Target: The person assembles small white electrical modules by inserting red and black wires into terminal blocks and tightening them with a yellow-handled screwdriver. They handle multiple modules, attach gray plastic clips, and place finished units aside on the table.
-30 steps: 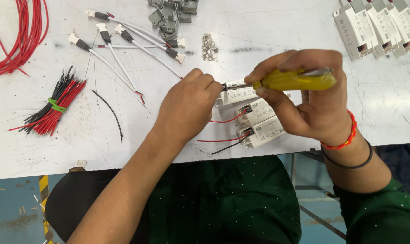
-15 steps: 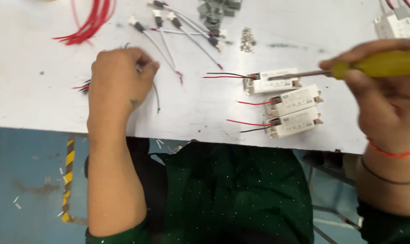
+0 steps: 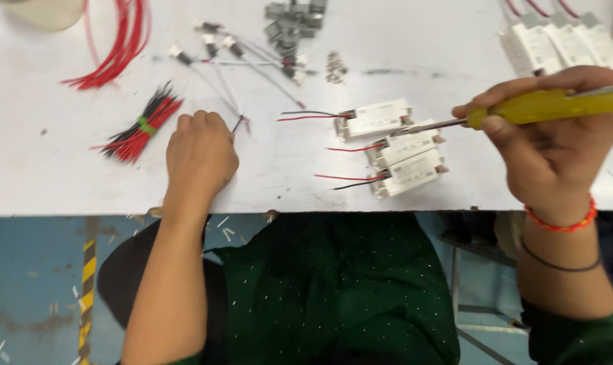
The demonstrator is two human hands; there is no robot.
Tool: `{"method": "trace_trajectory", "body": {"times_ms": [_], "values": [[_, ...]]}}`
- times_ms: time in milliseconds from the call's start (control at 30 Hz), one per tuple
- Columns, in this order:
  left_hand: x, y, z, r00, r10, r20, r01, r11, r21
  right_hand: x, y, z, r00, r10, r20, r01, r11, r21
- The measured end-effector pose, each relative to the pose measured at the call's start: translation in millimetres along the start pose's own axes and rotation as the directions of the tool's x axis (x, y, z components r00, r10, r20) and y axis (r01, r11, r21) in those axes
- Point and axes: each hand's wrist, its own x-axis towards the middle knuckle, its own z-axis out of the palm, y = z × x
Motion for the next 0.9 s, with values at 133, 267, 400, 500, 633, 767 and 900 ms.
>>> {"method": "trace_trajectory", "body": {"times_ms": [133, 267, 400, 500, 633, 767, 900], "values": [[3.8, 35.7, -30.8, 0.999, -0.029, -0.032, 0.004, 0.796, -0.605, 2.1, -0.8, 2.6, 1.0, -0.024, 0.004, 0.024, 1.0, 0.002], [6.1, 96.4, -43.9, 0.895, 0.247, -0.372, -0.415, 0.768, -0.488, 2.2, 3.8, 7.9, 1.0, 0.0, 0.009, 0.0, 0.999, 0.053], [8.3, 141.0, -29.6, 0.86, 0.348, -0.373, -0.492, 0.761, -0.423, 4.9, 9.7, 9.0, 0.999, 0.028, 0.044, -0.031, 0.997, 0.074], [8.0, 148.7, -14.4, 0.869, 0.39, -0.303, -0.487, 0.782, -0.39, 5.7, 15.0, 8.2, 0.996, 0.028, 0.085, -0.035, 0.996, 0.084], [5.4, 150.5, -0.2, 0.878, 0.404, -0.257, -0.475, 0.801, -0.364, 6.5, 20.4, 7.7, 0.991, 0.015, 0.132, -0.03, 0.994, 0.109], [5.8, 150.8, 6.5, 0.868, 0.406, -0.284, -0.485, 0.813, -0.321, 9.3, 23.3, 6.6, 0.989, 0.026, 0.147, -0.048, 0.989, 0.143], [7.0, 151.7, 10.2, 0.88, 0.415, -0.232, -0.473, 0.812, -0.342, 9.1, 24.3, 2.3, 0.986, 0.015, 0.168, -0.037, 0.991, 0.127]]}}
